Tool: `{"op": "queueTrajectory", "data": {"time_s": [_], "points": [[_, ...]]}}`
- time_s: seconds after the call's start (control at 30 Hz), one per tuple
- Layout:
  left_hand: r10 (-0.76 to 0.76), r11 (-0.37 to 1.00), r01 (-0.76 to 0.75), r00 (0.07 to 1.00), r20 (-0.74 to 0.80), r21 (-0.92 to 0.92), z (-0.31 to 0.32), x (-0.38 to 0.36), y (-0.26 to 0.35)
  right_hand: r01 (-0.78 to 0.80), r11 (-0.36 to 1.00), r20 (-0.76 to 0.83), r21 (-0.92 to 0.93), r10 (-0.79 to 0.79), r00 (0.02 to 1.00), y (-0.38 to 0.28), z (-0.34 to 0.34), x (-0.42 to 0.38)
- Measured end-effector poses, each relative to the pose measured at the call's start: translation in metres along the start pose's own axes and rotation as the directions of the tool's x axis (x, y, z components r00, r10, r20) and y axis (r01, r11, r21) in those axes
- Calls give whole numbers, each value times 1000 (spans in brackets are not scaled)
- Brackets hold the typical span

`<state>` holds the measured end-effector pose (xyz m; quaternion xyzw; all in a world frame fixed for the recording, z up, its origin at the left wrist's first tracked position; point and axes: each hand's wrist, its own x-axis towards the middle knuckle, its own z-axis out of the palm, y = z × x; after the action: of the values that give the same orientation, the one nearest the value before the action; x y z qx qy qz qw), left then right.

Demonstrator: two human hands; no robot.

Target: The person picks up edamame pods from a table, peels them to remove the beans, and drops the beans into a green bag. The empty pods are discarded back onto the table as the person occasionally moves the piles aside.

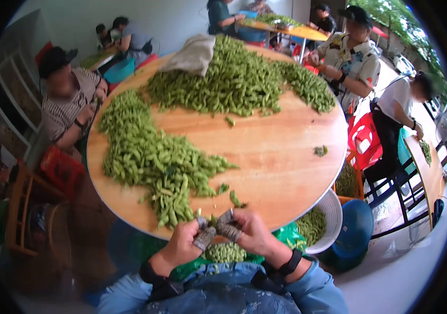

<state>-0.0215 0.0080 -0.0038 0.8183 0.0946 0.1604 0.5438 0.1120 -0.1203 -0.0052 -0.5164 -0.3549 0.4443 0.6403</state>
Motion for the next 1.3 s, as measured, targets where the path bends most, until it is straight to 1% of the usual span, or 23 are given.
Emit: {"op": "queueTrajectory", "data": {"time_s": [0.03,0.1,0.13,0.17,0.23,0.27,0.3,0.37,0.4,0.47,0.73,0.77,0.8,0.83,0.87,0.9,0.97,1.03,1.1,1.13,1.17,1.23,1.3], "points": [[55,998,-55,998,-31,13,6,-2,-6,-17,997,26,73,15,1000,-1,-1,-3],[12,999,-10,999,44,-46,5,-5,-5,27,999,106,21,-29,994,-11,0,-9],[78,997,-78,997,17,-9,8,-5,-6,31,991,98,-128,-18,995,-5,-6,-12],[63,998,-63,998,18,-15,12,-5,-5,16,992,99,-122,-4,995,-5,-6,-14],[160,984,-158,987,-16,88,17,-5,-2,-39,995,29,-93,42,999,-9,-4,-21],[18,1000,-18,998,65,-1,16,-6,5,-79,992,3,-97,80,997,-9,-6,-24],[13,1000,-13,998,66,-1,18,-7,4,-83,992,3,-94,83,997,-10,-7,-27],[52,991,-65,993,110,116,24,-8,3,11,934,65,-357,13,998,-12,-10,-32],[41,988,-57,992,116,141,27,-9,2,8,935,63,-355,15,998,-11,-10,-33],[27,984,-51,990,137,173,34,-9,-1,114,847,83,-519,-83,993,-9,-11,-38],[16,975,-55,983,181,215,43,-8,-3,38,836,-7,-547,-49,999,-7,-21,-57],[90,959,-153,962,257,237,41,-8,-4,26,826,-35,-563,-55,998,-5,-28,-62],[161,936,-251,929,334,248,38,-8,-5,-10,746,-34,-665,-18,999,-17,-39,-66],[160,935,-252,928,337,250,32,-7,-3,-51,625,-42,-779,29,999,-22,-55,-73],[175,939,-247,942,286,240,24,-3,2,-202,660,-180,-723,103,978,-19,-73,-83],[189,943,-243,953,237,228,16,3,4,-304,576,-307,-759,96,947,-28,-80,-88],[164,918,-152,986,-1,365,1,21,2,-388,304,-397,-870,35,917,-34,-100,-98],[10,884,76,983,-182,461,-14,46,-4,-409,293,-426,-864,4,905,-38,-104,-103],[18,729,103,985,-170,677,-25,70,-14,-328,704,-462,-630,0,887,-28,-99,-102],[-13,678,129,986,-164,724,-26,79,-17,-359,702,-462,-616,47,886,-38,-87,-95],[6,674,117,987,-164,729,-27,84,-22,-279,699,-392,-659,-3,920,-32,-86,-93],[-62,636,125,992,-110,762,-27,89,-27,-195,797,-351,-572,-23,936,-28,-74,-82],[-62,649,128,991,-115,750,-28,88,-23,-93,787,-270,-610,-96,958,-26,-63,-69]]}}
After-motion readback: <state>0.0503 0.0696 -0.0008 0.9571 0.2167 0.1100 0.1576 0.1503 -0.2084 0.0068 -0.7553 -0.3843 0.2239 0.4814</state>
